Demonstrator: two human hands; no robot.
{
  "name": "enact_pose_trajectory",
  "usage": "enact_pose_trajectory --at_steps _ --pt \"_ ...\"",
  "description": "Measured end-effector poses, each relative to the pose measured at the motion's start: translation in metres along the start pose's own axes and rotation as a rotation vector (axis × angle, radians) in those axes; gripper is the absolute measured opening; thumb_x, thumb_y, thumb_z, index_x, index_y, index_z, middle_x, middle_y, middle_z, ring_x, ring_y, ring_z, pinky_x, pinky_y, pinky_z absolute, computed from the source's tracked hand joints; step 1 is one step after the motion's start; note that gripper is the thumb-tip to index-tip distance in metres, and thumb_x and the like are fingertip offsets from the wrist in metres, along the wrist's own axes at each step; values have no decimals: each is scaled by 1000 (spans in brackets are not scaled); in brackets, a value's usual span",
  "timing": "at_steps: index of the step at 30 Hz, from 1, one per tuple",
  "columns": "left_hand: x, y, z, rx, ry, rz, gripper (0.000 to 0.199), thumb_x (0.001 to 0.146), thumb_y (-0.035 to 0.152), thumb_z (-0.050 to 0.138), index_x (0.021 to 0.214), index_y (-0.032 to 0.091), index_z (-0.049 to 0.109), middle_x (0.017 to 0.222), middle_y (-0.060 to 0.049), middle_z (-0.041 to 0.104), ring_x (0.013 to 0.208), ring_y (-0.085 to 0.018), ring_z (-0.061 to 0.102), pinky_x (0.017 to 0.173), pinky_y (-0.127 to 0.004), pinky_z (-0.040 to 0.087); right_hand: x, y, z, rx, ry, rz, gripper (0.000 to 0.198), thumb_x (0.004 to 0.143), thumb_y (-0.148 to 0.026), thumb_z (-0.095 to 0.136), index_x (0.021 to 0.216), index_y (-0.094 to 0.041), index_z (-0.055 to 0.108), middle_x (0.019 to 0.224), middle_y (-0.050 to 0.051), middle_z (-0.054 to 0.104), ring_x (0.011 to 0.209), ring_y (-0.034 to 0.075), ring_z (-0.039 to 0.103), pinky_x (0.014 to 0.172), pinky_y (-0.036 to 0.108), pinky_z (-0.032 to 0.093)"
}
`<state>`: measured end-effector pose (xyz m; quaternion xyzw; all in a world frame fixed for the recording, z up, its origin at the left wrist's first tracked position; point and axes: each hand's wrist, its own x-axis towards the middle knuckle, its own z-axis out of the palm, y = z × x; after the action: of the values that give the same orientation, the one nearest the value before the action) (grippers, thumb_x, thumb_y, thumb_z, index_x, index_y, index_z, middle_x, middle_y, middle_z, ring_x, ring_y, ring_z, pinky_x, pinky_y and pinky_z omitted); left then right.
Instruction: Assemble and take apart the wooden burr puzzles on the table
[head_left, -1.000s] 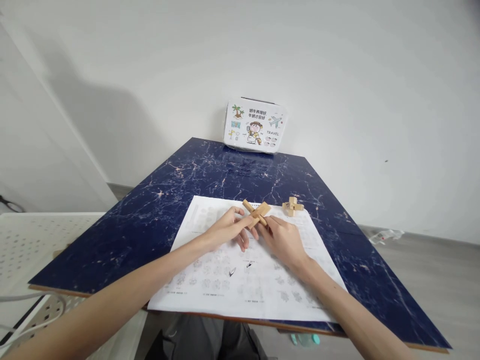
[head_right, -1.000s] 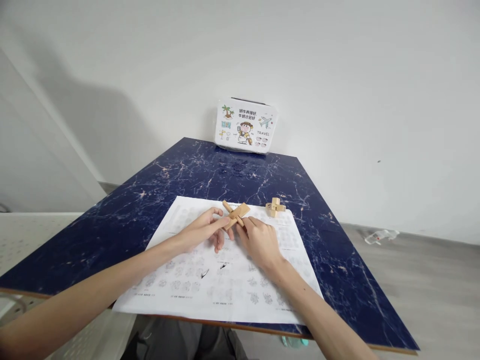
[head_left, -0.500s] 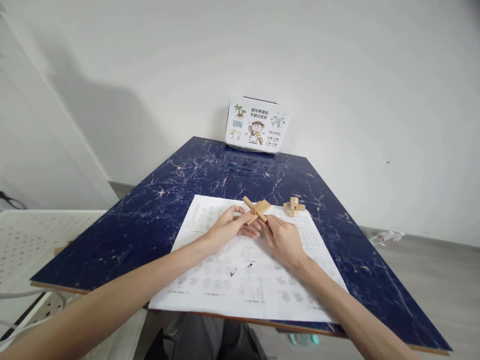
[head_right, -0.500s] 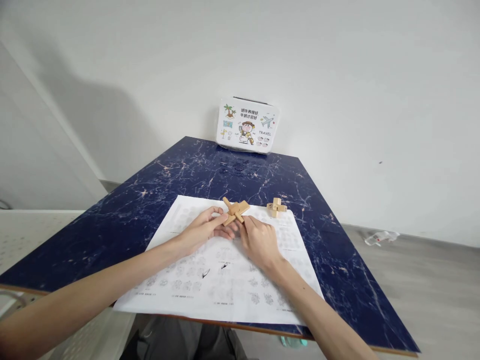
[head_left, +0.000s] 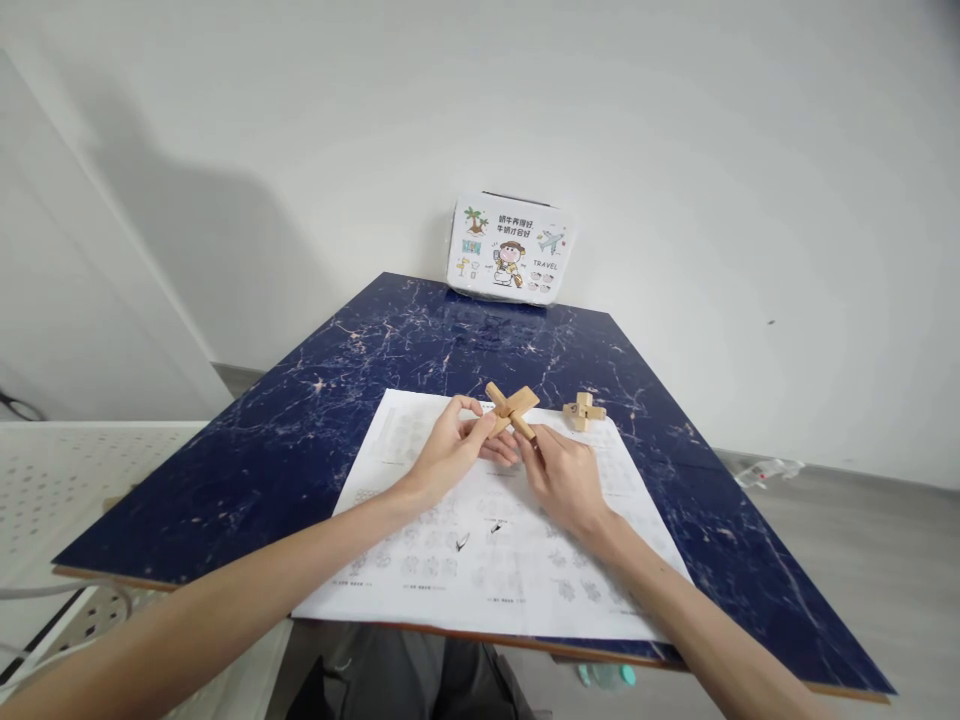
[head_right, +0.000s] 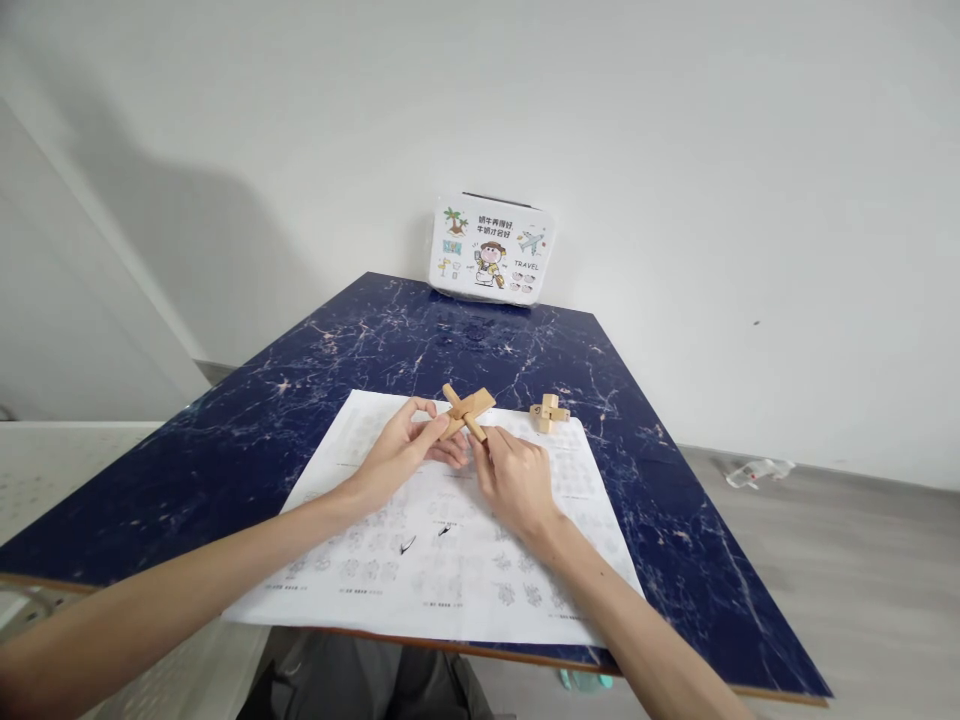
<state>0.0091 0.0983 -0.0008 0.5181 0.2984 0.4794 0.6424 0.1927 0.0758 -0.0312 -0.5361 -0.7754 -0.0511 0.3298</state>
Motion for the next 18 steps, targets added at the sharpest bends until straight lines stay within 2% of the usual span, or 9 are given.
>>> enact_pose_trajectory --at_steps 6,10,14,18 --pt "-1 1 0 11 4 7 30 99 36 66 100 22 40 82 -5 79 66 -18 77 70 -34 63 0 0 -1 56 -14 20 34 105 -30 39 90 -18 67 76 5 71 59 16 58 57 28 32" --pt "0 1 -2 0 -3 -31 30 99 37 66 100 22 41 84 -6 79 65 -19 77 69 -34 63 0 -2 0 120 -18 99 38 106 -36 39 81 -19 64 71 5 69 56 15 57 57 28 33" --pt "1 2 -4 5 9 -78 27 101 40 63 100 21 44 90 -8 79 65 -18 77 67 -33 62 3 -3 1 301 -48 248 45 105 -46 42 73 -21 61 64 3 66 54 16 56 56 29 35" --pt "2 4 -8 14 68 -88 29 101 43 62 100 21 44 93 -8 77 62 -17 74 61 -31 59 9 3 0 664 -78 499 48 100 -57 47 77 -20 65 61 1 61 48 15 51 49 28 36"
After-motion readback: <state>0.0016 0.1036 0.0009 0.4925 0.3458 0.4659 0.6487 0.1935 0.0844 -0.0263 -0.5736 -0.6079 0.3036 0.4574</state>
